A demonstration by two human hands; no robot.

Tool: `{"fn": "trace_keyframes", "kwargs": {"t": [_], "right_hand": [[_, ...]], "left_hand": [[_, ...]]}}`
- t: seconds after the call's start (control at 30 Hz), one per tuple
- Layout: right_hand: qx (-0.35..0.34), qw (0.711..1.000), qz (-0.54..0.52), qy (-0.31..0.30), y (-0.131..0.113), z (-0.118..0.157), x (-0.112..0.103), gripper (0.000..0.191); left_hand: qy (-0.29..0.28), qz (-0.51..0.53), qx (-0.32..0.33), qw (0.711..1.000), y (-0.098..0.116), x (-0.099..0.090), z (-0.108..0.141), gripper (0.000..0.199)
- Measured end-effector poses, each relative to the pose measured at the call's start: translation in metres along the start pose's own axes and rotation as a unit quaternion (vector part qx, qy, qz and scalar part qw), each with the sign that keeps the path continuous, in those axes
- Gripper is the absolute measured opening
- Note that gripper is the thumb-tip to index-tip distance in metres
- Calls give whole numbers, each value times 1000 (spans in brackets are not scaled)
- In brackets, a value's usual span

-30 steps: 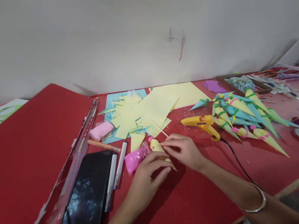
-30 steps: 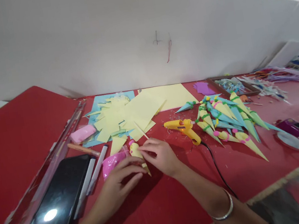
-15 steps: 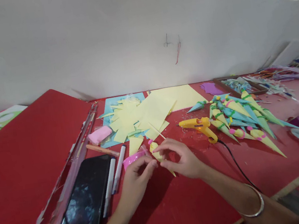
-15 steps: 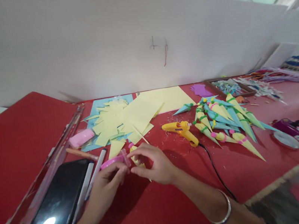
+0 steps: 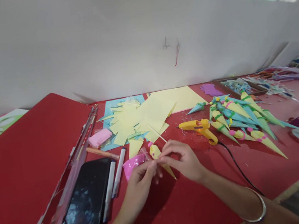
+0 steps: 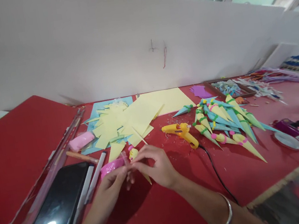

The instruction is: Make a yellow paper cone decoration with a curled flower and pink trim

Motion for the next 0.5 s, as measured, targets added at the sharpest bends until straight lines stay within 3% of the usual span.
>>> {"fn": "trace_keyframes", "kwargs": {"t": [0.13, 0.27, 0.4, 0.5], "right_hand": [[62, 998, 0, 21, 15, 0, -3, 6], [106, 994, 5, 21, 26, 1, -3, 4], [145, 987, -68, 1, 29, 2, 3, 9], [161, 984, -76, -20, 29, 4, 7, 12]], "left_hand": [[-11, -176, 34, 984, -1, 5, 4, 30], [-12, -399, 53, 915, 1, 9, 7, 32], [15, -498, 2, 867, 2, 8, 7, 32], [52, -516, -31, 855, 2, 7, 5, 31]]}}
Point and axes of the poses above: each hand's wrist, its own z-axis away from the middle knuckle, its own x-axis out of the palm, y = z × x, the point moved 4 cm from there along -z, towards the middle knuckle, and after that the axes turned 7 degrees about -x, right-handed, at the moved point
